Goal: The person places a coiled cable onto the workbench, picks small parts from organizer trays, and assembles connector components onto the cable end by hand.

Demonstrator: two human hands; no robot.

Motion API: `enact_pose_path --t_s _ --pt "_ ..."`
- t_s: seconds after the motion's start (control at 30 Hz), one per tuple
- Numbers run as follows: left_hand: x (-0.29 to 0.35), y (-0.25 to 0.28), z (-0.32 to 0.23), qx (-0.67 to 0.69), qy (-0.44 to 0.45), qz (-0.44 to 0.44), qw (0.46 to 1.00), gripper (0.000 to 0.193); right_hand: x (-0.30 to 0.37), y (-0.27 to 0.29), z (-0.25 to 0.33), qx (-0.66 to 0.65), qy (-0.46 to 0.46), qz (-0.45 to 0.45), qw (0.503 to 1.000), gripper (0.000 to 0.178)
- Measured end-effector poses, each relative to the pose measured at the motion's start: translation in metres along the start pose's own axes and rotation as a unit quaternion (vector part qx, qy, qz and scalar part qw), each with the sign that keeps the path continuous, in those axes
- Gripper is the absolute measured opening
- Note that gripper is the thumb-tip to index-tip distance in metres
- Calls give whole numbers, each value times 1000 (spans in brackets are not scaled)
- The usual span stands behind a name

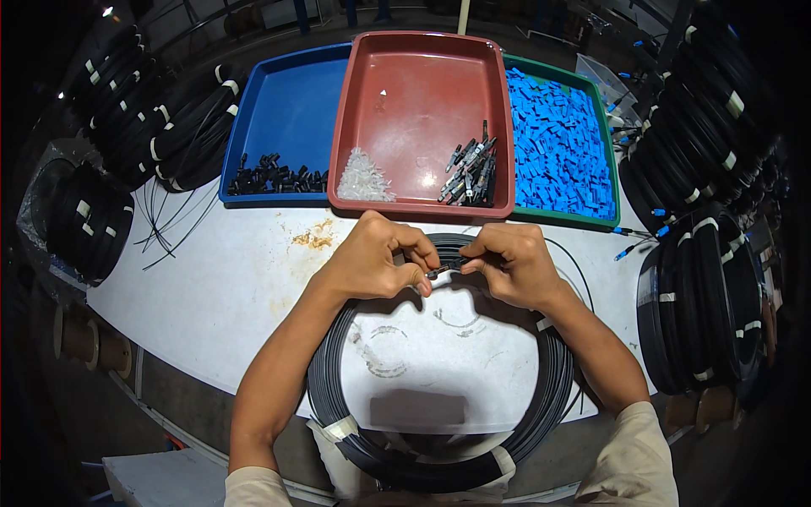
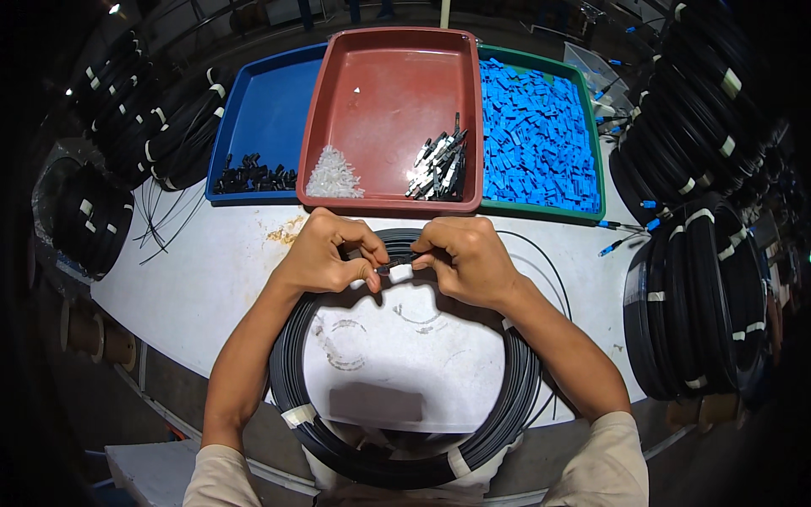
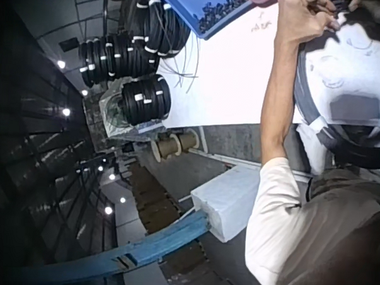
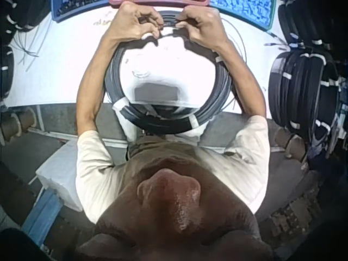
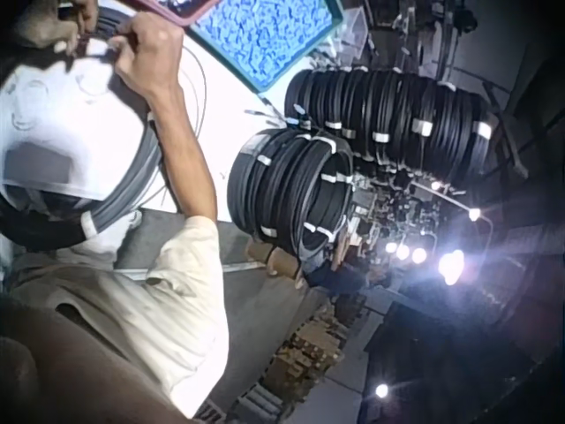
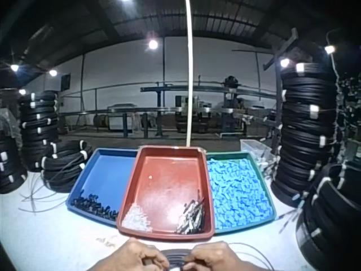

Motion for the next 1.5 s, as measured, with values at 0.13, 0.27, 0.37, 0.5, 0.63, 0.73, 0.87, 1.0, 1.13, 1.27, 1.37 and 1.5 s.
enact_pose_path --t_s 0.13,0.27,0.37,0.5,0.63,0.73,0.87,1.0,1.13,1.27,1.37,1.5 --pt "0 1 5 22 6 -18 1000 19 -2 1 -3 1 10 9 1000 16" --pt "-1 1 4 2 27 -39 999 23 0 1 -9 -21 -3 11 1000 15" --pt "-1 2 -1 -32 2 -32 999 25 3 -1 -11 -10 7 40 999 15" --pt "3 5 6 10 -43 -50 998 46 -2 -5 -4 -23 15 50 998 18" --pt "-3 7 18 77 -6 -85 993 87 3 -2 -6 22 57 99 993 16" --pt "2 20 19 75 -17 -122 990 85 -3 -9 -6 23 63 111 992 18" --pt "2 30 18 41 9 -138 989 73 -2 -15 -8 57 70 128 988 19" --pt "-31 22 -52 -181 -3 -98 979 35 -6 -14 -4 38 32 171 984 19" --pt "-95 -25 -102 -325 -128 2 937 24 8 -20 -18 60 79 107 989 21" --pt "-148 -56 -98 -449 -194 81 868 27 -1 -9 -5 -24 -12 168 985 22" --pt "-186 -81 -84 -467 -229 123 845 24 0 -6 -6 0 39 147 988 23" --pt "-223 -99 -61 -523 -239 119 809 26 -1 -6 -7 -23 22 157 987 22"
Point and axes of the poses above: each hand's wrist, its own x-axis away from the middle knuckle, its own y-axis out of the back of the hand, z = x × y, the point moved 3 cm from there along -x, towards the middle knuckle, and after that the axes turned 15 degrees about y, right-handed, at the moved point
